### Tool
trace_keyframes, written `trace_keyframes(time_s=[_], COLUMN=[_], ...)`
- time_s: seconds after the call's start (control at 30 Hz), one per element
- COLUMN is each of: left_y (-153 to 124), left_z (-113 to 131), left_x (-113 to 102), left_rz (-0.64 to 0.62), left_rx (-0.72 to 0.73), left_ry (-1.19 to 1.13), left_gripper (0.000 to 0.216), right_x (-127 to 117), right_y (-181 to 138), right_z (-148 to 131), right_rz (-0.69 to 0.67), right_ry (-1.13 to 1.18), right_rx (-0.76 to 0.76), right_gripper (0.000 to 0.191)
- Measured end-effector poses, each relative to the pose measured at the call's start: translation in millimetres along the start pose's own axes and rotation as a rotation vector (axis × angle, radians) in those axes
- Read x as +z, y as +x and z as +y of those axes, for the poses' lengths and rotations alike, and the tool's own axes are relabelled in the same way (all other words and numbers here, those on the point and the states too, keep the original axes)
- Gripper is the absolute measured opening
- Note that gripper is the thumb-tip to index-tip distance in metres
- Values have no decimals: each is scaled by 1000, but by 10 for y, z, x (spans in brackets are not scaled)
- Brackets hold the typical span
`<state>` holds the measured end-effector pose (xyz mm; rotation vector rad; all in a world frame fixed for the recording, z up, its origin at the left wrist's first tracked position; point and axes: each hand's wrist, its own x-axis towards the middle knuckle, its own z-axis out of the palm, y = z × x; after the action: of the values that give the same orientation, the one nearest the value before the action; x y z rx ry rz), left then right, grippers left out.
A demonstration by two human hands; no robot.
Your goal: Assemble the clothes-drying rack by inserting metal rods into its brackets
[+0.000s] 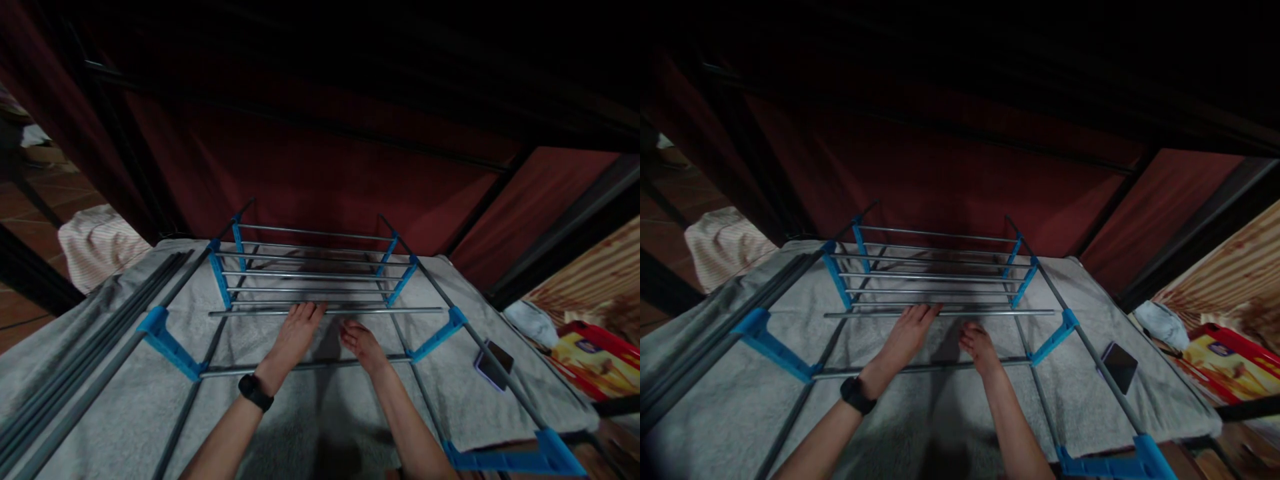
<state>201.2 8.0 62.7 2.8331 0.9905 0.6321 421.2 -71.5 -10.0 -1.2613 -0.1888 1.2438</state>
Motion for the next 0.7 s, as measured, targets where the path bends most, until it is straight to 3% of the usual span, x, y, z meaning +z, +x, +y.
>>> trace_keyframes(time_s=[0.33, 0.7], left_y=[-235, -232], left_z=[-287, -365], left_x=[490, 653], left_rz=[-147, -279], left_rx=[-75, -101], left_ry=[39, 85], left_gripper=[69, 74], right_x=[-175, -241], right_y=[12, 294], right_z=[61, 47], right_rz=[63, 200], right_ry=[220, 296], right_rx=[-32, -76], right_gripper=[19, 23])
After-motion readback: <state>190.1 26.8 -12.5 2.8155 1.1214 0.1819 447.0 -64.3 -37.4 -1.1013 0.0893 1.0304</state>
